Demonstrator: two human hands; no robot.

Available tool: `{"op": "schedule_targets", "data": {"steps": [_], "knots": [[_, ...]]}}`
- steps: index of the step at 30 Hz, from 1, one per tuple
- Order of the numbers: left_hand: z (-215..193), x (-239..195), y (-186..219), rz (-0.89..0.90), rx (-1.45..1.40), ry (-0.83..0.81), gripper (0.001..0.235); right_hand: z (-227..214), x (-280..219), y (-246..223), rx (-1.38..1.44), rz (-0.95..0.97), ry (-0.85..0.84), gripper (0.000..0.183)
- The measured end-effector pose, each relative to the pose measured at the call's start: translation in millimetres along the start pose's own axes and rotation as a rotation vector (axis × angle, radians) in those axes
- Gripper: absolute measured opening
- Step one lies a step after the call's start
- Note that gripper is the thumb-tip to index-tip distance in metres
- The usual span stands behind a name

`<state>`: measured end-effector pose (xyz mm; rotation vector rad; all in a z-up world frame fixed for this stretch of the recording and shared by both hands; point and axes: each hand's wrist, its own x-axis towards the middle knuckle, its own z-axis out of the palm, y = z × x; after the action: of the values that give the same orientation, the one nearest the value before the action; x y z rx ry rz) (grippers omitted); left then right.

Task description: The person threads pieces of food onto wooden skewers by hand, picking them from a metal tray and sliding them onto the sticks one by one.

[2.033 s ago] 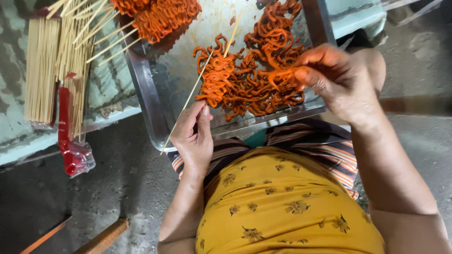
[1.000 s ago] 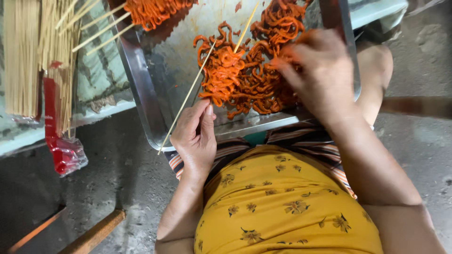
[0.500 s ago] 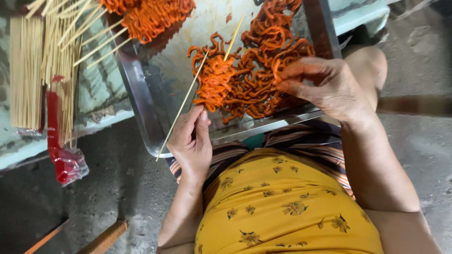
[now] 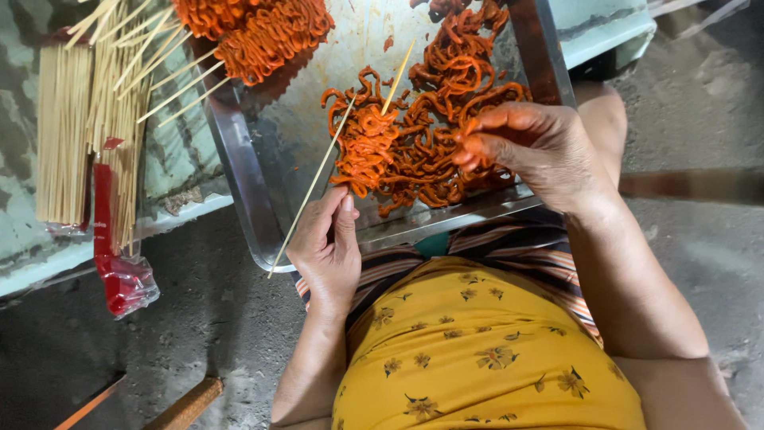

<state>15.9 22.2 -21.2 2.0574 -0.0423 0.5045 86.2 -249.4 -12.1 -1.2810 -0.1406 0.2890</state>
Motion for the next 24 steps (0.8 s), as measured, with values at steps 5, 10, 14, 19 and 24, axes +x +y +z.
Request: {"op": "schedule_targets", "data": {"steps": [5,10,14,19,24], "knots": [[0.0,-3.2,0.4,0.002,0.008,-0.015,0.013,-10.7,0.5,-14.7,-0.752,-0.481,-0.004,0.014],[0.1,-4.0,-1.2,0.014,0.039,-0.033,0.014,-8.9,-5.0,-30.6,-0.928,-0.303,0.167,0.01],[-0.4,-5.6,-2.1,0.002,0.029,-0.061,0.016,-1.3,-11.9,-39.0,-1.149,-0.399,0.178,0.018],[1.0,-4.5,1.4,-0.004,0.022,-0.1,0.016,-2.9,-8.6,-41.7,-1.268,-0.593,0.092,0.029],[3.8,-4.9,6.6,0.027,0.05,-0.15,0.015,-7.0,-8.7,-30.6,-1.128,-0.649,0.211,0.03]]}}
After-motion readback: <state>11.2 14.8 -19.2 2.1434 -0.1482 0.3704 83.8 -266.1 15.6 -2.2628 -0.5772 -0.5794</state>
